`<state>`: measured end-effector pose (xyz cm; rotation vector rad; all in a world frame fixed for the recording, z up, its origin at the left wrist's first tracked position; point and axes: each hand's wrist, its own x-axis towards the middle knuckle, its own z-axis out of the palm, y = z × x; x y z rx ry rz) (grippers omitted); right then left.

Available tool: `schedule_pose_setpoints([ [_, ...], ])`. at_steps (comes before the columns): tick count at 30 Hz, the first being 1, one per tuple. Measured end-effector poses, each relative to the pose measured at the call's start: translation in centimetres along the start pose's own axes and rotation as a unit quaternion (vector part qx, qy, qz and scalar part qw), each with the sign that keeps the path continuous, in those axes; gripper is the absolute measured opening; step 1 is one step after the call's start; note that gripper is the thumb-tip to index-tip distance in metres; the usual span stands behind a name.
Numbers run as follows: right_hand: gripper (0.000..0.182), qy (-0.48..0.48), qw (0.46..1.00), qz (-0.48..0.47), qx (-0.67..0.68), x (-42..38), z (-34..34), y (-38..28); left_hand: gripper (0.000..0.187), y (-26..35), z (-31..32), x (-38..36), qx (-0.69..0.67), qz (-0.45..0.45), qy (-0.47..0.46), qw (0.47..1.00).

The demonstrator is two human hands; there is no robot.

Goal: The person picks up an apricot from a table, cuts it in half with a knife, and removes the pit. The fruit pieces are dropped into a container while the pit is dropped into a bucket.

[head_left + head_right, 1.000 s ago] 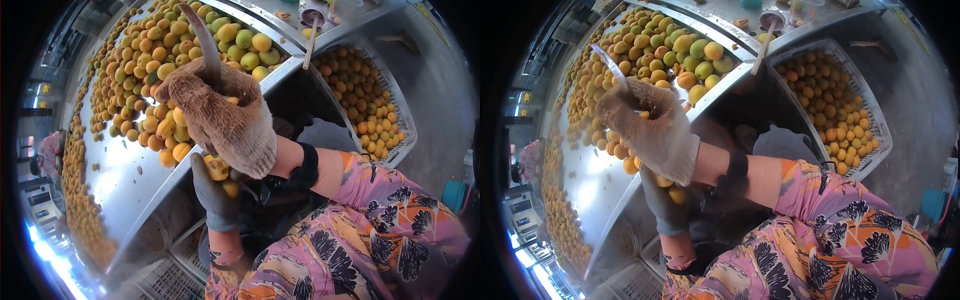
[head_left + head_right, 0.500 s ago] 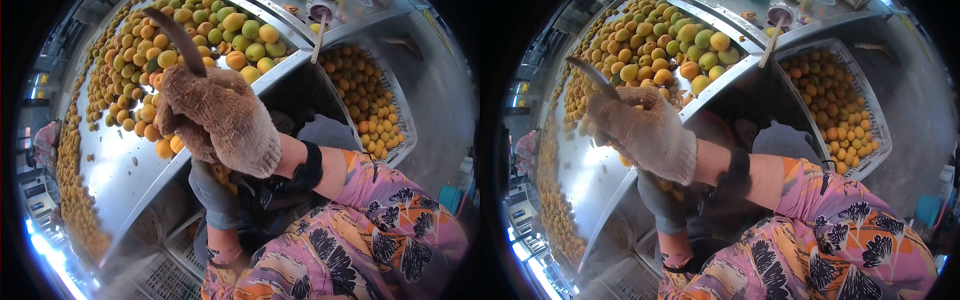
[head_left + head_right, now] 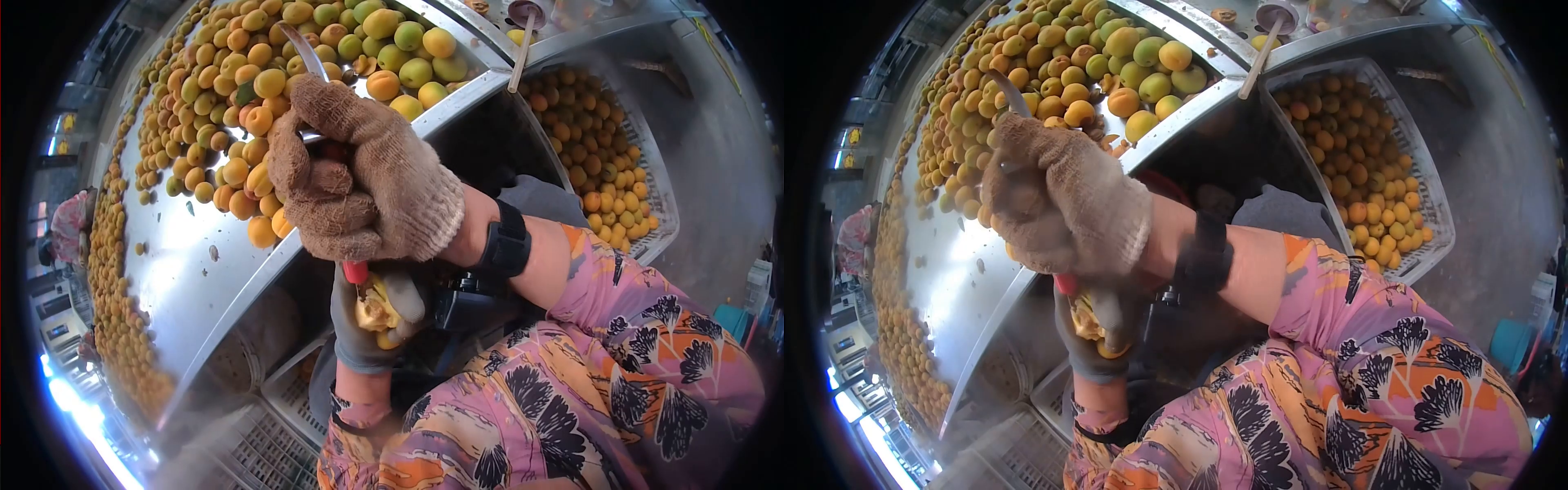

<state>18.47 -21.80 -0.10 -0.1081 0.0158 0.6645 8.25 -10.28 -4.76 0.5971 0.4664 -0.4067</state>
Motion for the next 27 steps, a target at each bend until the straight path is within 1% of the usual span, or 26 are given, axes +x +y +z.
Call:
schedule_pose_setpoints([
  [1,0.05,-0.001,1.0,0.0,-0.001,0.3,-0.5,0.0,0.052,0.4,0.3,0.2,0.0,0.001,-0.001,1.0],
  [3,0.048,-0.044,0.999,-0.004,-0.014,0.9,-1.9,-0.3,0.067,1.4,0.6,0.7,-0.003,-0.058,0.006,0.998],
  [4,0.048,-0.045,0.999,-0.004,-0.015,0.9,-1.7,-0.3,0.067,1.7,0.5,0.9,-0.003,-0.057,0.005,0.998],
  [5,0.047,0.018,0.993,-0.068,-0.094,0.9,-1.6,-0.3,0.065,1.9,0.4,1.2,0.037,-0.04,-0.031,0.998],
  [6,0.046,0.078,0.973,-0.131,-0.172,0.9,-1.5,-0.3,0.063,2.1,0.2,1.4,0.077,-0.021,-0.068,0.995],
  [7,0.044,0.099,0.96,-0.164,-0.203,0.8,-1.3,-0.4,0.061,2.4,0.3,1.5,0.118,0.001,-0.106,0.987],
  [8,0.044,0.098,0.96,-0.166,-0.204,0.6,-1.2,-0.4,0.061,2.3,0.6,1.5,0.12,0.001,-0.108,0.987],
  [10,0.042,0.105,0.945,-0.202,-0.236,0.1,-1.0,-0.3,0.057,1.8,1.4,1.3,0.152,0.053,0.037,0.986],
  [11,0.041,0.122,0.937,-0.233,-0.23,0.4,-0.8,-0.1,0.054,1.8,1.8,1.4,0.185,0.083,0.067,0.977],
  [12,0.041,0.123,0.936,-0.235,-0.23,0.5,-0.9,0.0,0.054,1.6,1.8,1.5,0.185,0.083,0.066,0.977],
  [14,0.039,0.142,0.869,-0.319,-0.352,0.6,-1.1,0.2,0.053,1.2,1.4,1.7,0.238,0.137,0.095,0.957],
  [15,0.039,0.143,0.869,-0.319,-0.351,0.4,-1.2,0.2,0.053,1.1,1.2,1.7,0.239,0.136,0.096,0.957],
  [17,0.041,0.105,0.941,-0.203,-0.25,-0.2,-1.0,0.0,0.045,0.8,0.6,1.8,0.217,0.149,0.106,0.959],
  [18,0.041,0.105,0.941,-0.203,-0.25,-0.4,-1.3,-0.2,0.045,0.6,0.4,1.9,0.217,0.149,0.106,0.959],
  [20,0.029,0.026,0.942,-0.193,-0.273,-0.7,-2.2,-0.3,0.044,0.3,0.0,2.1,0.226,0.188,0.097,0.951],
  [21,0.029,0.026,0.942,-0.193,-0.272,-0.6,-2.4,-0.1,0.044,0.2,-0.2,2.1,0.227,0.188,0.097,0.951],
  [22,0.026,0.031,0.827,-0.34,-0.447,-0.4,-2.5,0.4,0.043,0.1,-0.4,2.2,0.236,0.196,0.103,0.946],
  [23,0.03,0.035,0.658,-0.464,-0.592,-0.3,-2.6,0.9,0.042,0.0,-0.5,2.2,0.244,0.204,0.109,0.942],
  [24,0.03,0.036,0.658,-0.464,-0.591,-0.3,-2.4,1.1,0.042,-0.1,-0.5,2.2,0.245,0.203,0.109,0.942],
  [26,0.022,0.054,0.772,-0.415,-0.478,-0.3,-2.0,1.5,0.039,-0.2,-0.5,2.4,0.284,0.227,0.129,0.923],
  [27,0.021,0.062,0.821,-0.386,-0.416,-0.3,-1.6,1.6,0.039,-0.2,-0.3,2.4,0.284,0.227,0.129,0.923],
])
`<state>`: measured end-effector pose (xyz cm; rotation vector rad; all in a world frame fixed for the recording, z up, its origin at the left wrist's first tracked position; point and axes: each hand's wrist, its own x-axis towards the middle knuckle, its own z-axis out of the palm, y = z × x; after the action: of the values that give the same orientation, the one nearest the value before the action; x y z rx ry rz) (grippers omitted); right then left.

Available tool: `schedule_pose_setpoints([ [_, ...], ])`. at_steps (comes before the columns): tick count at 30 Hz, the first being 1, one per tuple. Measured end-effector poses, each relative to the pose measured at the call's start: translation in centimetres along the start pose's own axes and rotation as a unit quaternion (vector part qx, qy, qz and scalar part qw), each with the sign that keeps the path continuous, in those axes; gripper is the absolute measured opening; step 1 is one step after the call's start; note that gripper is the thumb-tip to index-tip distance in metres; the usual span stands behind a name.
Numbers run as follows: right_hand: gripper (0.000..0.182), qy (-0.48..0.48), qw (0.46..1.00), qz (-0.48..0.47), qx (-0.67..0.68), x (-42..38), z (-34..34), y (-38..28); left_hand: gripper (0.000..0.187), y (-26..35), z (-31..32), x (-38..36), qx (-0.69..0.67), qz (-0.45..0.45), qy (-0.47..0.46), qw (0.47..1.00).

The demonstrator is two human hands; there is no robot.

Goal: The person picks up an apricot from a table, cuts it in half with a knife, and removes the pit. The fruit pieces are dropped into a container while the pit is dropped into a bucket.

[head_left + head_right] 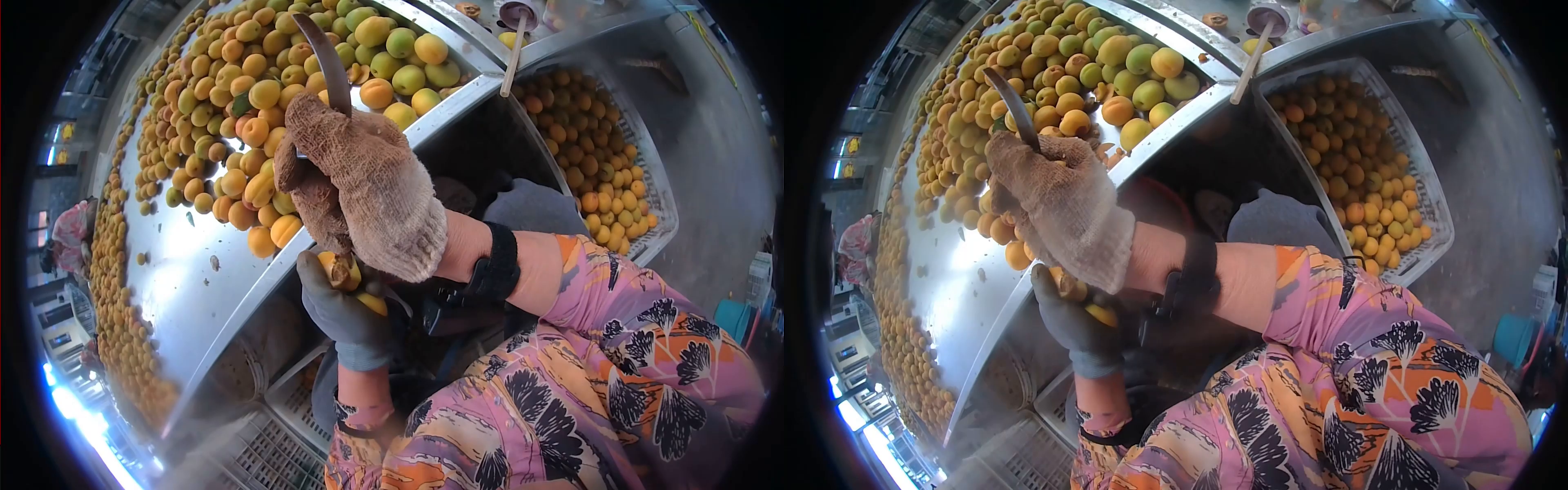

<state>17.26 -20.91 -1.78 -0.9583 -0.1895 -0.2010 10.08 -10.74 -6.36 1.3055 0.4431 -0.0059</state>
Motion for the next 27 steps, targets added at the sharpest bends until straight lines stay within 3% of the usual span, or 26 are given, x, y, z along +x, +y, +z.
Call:
schedule_pose_setpoints([
  [3,0.025,0.046,0.968,0.152,0.196,0.2,1.0,-0.7,0.037,0.4,0.1,0.2,0.022,-0.006,-0.003,1.0],
  [4,0.025,0.046,0.967,0.154,0.195,0.2,1.0,-1.0,0.035,0.2,0.0,0.2,0.021,-0.003,0.0,1.0],
  [6,0.028,-0.041,0.952,0.245,0.178,0.3,0.6,-1.8,0.034,-0.3,-0.8,0.4,0.02,-0.003,0.005,1.0],
  [9,0.033,-0.066,0.951,0.26,0.151,0.3,0.9,-1.9,0.035,-2.2,-3.4,1.2,-0.053,-0.064,-0.059,0.995],
  [11,0.033,-0.079,0.95,0.263,0.147,0.1,0.9,-1.8,0.037,-4.0,-4.3,1.4,0.179,0.153,-0.131,0.963],
  [12,0.033,-0.093,0.949,0.265,0.144,0.0,0.9,-1.8,0.037,-3.7,-4.2,1.3,0.178,0.152,-0.13,0.963],
  [14,0.032,-0.119,0.946,0.269,0.138,-0.2,1.0,-1.7,0.038,-2.7,-4.1,0.8,0.103,0.07,-0.192,0.973],
  [15,0.032,-0.132,0.944,0.27,0.135,-0.3,1.1,-1.6,0.038,-2.3,-3.4,0.5,0.103,0.07,-0.191,0.974],
  [16,0.031,-0.145,0.942,0.271,0.132,-0.4,1.1,-1.6,0.042,-1.9,-2.4,0.3,-0.038,-0.035,-0.15,0.987],
  [17,0.031,-0.158,0.94,0.273,0.13,-0.5,1.2,-1.6,0.045,-1.8,-1.8,0.2,-0.178,-0.139,-0.104,0.969],
  [19,0.031,-0.173,0.937,0.274,0.129,-0.3,1.1,-1.2,0.042,-1.7,-1.6,0.4,-0.198,-0.191,-0.08,0.958],
  [20,0.024,-0.199,0.974,0.101,0.043,0.1,0.6,-0.3,0.04,-1.6,-1.6,0.5,-0.217,-0.242,-0.057,0.944],
  [21,0.018,-0.216,0.972,-0.077,-0.044,0.6,-0.2,0.7,0.04,-1.8,-1.9,0.7,-0.217,-0.241,-0.057,0.944],
  [22,0.013,-0.225,0.932,-0.252,-0.129,1.1,-0.7,1.2,0.037,-2.3,-2.5,1.0,-0.23,-0.215,-0.14,0.939],
  [23,0.013,-0.225,0.856,-0.417,-0.209,1.3,-0.8,1.8,0.035,-2.4,-2.9,1.2,-0.242,-0.189,-0.22,0.926],
  [24,0.013,-0.226,0.855,-0.419,-0.207,1.4,-0.7,1.6,0.035,-1.3,-2.2,1.1,-0.242,-0.186,-0.221,0.926],
  [26,0.012,-0.132,0.937,-0.257,-0.194,1.1,-1.4,0.4,0.036,1.2,-0.5,0.7,0.004,-0.014,-0.134,0.991],
  [27,0.013,-0.084,0.964,-0.171,-0.184,0.9,-1.8,-0.3,0.043,1.0,-0.7,1.2,-0.059,-0.078,-0.041,0.994],
])
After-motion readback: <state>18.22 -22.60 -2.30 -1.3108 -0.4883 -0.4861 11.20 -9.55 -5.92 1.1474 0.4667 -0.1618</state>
